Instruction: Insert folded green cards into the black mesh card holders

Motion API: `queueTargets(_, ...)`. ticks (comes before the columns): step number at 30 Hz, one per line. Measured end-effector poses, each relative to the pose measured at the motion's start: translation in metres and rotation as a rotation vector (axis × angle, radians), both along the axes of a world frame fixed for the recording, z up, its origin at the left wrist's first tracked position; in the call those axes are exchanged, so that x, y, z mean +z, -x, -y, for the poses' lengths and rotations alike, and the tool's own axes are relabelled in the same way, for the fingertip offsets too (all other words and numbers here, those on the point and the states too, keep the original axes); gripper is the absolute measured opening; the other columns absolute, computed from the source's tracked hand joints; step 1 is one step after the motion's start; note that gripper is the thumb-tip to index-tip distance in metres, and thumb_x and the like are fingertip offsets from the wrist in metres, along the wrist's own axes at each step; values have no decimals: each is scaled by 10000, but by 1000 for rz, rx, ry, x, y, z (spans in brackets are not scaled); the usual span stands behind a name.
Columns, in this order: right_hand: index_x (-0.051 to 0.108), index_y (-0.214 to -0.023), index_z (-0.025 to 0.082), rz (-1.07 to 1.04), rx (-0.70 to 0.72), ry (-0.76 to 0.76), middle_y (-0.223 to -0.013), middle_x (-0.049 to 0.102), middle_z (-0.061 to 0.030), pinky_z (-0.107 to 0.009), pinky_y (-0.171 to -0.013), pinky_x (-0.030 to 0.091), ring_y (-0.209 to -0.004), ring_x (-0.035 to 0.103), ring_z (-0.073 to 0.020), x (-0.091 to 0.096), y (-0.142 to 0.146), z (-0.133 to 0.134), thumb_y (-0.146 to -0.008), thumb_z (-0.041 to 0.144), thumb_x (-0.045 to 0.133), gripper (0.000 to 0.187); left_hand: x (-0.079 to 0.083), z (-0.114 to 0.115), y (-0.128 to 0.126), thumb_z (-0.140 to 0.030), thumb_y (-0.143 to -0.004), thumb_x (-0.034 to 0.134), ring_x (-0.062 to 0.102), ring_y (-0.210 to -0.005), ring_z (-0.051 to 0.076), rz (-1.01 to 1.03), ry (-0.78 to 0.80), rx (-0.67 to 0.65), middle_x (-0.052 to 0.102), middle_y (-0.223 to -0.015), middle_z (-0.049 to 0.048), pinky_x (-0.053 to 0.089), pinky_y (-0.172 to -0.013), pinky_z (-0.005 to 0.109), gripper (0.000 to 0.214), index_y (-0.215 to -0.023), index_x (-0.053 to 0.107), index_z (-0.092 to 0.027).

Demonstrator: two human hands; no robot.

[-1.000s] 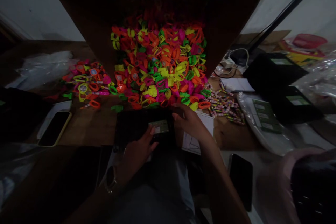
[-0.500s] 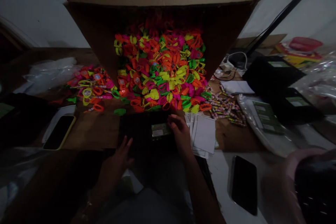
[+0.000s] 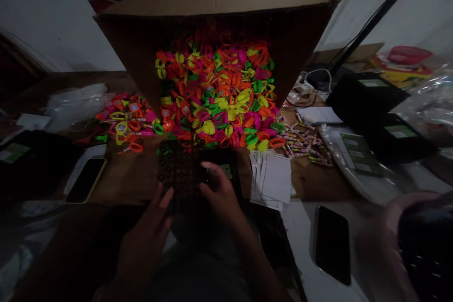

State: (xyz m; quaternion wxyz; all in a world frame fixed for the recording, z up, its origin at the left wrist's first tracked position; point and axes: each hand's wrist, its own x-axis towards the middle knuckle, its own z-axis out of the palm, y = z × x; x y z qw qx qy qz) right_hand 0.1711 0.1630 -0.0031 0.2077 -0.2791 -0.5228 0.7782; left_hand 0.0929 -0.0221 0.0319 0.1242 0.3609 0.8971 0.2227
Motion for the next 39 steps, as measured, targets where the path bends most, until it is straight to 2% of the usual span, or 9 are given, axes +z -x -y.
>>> queueTargets(6,538,-1227,231,319,-93,-422,-1160,656,-111,-455,-856,514,-1016,634,-272,-29,-46,-50,-742,339,647,509,19,-45,21,-416,-761,674,619,-1167,267,541,-481,230,668,-1252,92,529,-952,359,460,-1164,648,-194)
queueTargets(9,660,-1084,194,452,-150,-763,-1190,639,-157,-595,-1000,367,-1195,522,-360,-35,-45,-52,-717,288,673,379,15,-77,41,-393,-706,712,666,-1073,265,744,-619,245,729,-1103,126,524,-942,377,415,-1028,668,-136)
queueTargets(11,690,-1013,190,393,-195,-778,-1218,625,-166,-612,-1049,300,-1277,446,-372,-30,-39,-46,-721,329,702,324,8,-97,48,-356,-704,707,679,-1036,257,733,-648,206,742,-1051,128,511,-950,385,380,-1002,670,-122)
queueTargets(17,599,-1235,246,47,221,-137,-894,707,-40,-299,-662,522,-736,658,-170,-2,-34,-21,-801,490,661,502,-15,-130,51,-284,-822,581,676,-992,239,439,-553,173,728,-1058,135,495,-935,377,278,-1014,672,-105)
queueTargets(21,552,-1254,259,36,142,-51,-822,698,7,-238,-615,488,-668,620,-126,-1,-37,-18,-703,356,773,601,-9,-119,47,-359,-913,454,593,-1156,242,201,-588,119,646,-1233,145,437,-1015,382,384,-1162,617,-116)
queueTargets(26,517,-1276,270,-27,26,-167,-901,730,-28,-297,-763,528,-827,671,-167,3,-39,-21,-788,396,705,538,16,-93,33,-389,-797,634,597,-1123,261,190,-239,-411,664,-1204,96,441,-953,350,419,-1173,621,-205)
queueTargets(30,577,-1222,256,130,-87,-455,-916,717,-45,-344,-782,542,-836,674,-192,5,-35,-26,-808,365,674,438,20,-91,23,-325,-872,506,635,-728,188,351,-36,-346,680,-765,31,393,-605,250,213,-900,661,-182)
queueTargets(35,592,-1222,272,96,-37,-913,-1105,701,-50,-350,-889,530,-1020,651,-196,11,-30,-32,-860,217,595,366,13,-97,20,-256,-843,528,649,-750,190,331,8,-326,709,-805,44,361,-605,247,168,-878,675,-182)
queueTargets(39,611,-1180,257,98,7,-1122,-960,730,-31,-329,-818,551,-960,652,-192,23,-30,-37,-880,150,554,324,10,-95,18,-216,-843,526,667,-788,198,295,5,-364,733,-875,53,389,-632,253,196,-936,697,-195)
